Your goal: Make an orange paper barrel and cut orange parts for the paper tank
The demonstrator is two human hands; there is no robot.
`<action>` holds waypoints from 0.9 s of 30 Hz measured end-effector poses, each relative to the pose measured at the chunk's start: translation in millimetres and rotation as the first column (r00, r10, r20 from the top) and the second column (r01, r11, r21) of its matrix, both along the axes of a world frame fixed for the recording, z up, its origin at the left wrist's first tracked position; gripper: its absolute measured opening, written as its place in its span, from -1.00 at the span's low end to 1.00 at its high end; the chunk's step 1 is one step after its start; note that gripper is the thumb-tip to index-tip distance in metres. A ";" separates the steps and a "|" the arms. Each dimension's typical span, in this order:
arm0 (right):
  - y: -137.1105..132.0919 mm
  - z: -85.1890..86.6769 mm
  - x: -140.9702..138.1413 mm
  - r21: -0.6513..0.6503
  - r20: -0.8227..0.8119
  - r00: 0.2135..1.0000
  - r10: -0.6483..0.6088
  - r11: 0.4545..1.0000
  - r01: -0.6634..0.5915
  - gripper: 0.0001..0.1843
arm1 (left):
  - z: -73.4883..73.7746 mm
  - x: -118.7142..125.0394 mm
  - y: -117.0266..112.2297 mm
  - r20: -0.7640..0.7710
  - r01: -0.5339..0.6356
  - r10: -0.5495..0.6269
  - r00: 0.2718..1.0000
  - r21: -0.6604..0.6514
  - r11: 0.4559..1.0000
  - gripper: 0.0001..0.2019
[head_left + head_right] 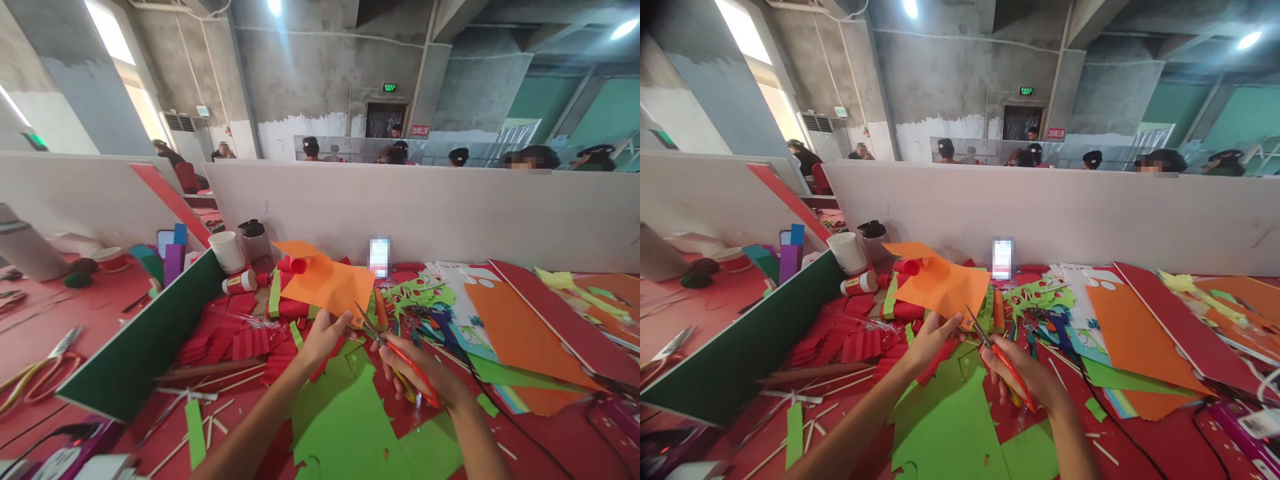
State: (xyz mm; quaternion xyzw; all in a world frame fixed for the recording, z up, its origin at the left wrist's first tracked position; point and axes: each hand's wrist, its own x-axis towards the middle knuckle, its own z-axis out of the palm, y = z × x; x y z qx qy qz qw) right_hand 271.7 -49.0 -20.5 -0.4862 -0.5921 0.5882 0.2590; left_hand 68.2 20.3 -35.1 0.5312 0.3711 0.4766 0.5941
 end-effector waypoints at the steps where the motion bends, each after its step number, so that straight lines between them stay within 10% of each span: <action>1: -0.2 0.5 -1.1 -0.006 -0.001 1.000 -0.001 1.000 0.001 -0.60 | -0.8 0.6 0.2 0.009 0.001 -0.001 1.000 0.011 1.000 -0.67; 27: 2.1 -23.3 -8.9 -0.054 -0.076 0.993 -0.085 0.995 0.081 -0.45 | -16.5 1.1 3.4 0.006 -0.090 0.090 0.996 0.181 0.979 -0.68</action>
